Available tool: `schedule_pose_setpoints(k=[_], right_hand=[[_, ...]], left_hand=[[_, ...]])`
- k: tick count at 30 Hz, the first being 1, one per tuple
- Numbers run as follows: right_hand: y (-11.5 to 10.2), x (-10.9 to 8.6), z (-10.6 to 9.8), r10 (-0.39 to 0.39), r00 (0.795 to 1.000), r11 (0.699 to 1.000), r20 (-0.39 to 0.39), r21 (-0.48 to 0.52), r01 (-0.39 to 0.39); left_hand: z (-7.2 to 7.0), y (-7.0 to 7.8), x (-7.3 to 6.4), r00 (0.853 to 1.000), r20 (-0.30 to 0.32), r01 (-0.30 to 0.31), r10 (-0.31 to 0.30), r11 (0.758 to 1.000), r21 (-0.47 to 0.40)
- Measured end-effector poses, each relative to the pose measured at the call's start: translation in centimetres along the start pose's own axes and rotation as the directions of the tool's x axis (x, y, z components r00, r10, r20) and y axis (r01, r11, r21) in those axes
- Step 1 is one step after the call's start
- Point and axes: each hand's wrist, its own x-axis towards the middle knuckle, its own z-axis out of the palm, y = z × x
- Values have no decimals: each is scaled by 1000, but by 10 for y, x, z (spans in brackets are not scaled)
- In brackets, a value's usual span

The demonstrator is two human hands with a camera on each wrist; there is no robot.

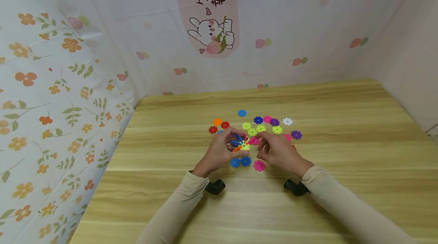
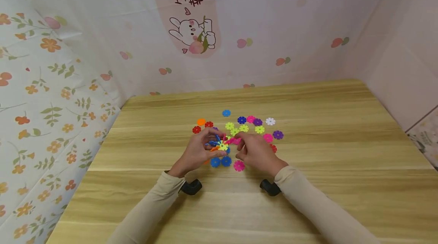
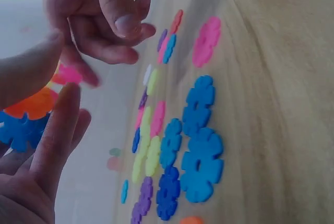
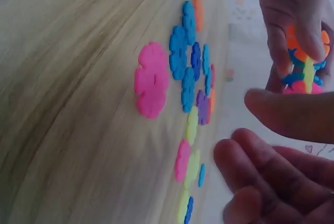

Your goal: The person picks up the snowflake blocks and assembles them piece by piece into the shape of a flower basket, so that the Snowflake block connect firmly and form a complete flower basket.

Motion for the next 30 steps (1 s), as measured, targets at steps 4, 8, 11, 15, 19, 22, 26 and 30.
schedule_pose_setpoints(k=[4,8,11,15,19,22,26,30], right_hand=[[-3,-2,4,54,996,996,73,-78,-48],[-4,-6,8,80,986,987,144,-151,-58],[-2,-7,12,38,989,979,143,-203,-8],[0,-7,16,4,993,974,121,-226,24],[2,-5,16,15,992,991,129,-134,2],[4,-4,15,24,986,1000,165,-11,-22],[9,-4,9,22,980,989,197,137,-50],[8,-3,2,31,998,978,51,205,-41]], left_hand=[[0,-1,-2,1000,-21,15,-15,1000,0],[1,-2,-2,999,-38,11,-11,1000,5],[3,-2,-1,999,-22,-24,25,999,31],[5,-3,1,995,30,-100,97,987,127],[6,-4,1,994,49,-108,102,980,164],[6,-4,-1,996,55,-77,70,987,141],[6,-3,-2,996,77,-51,43,993,102],[7,-3,-2,995,84,-55,46,993,106]])
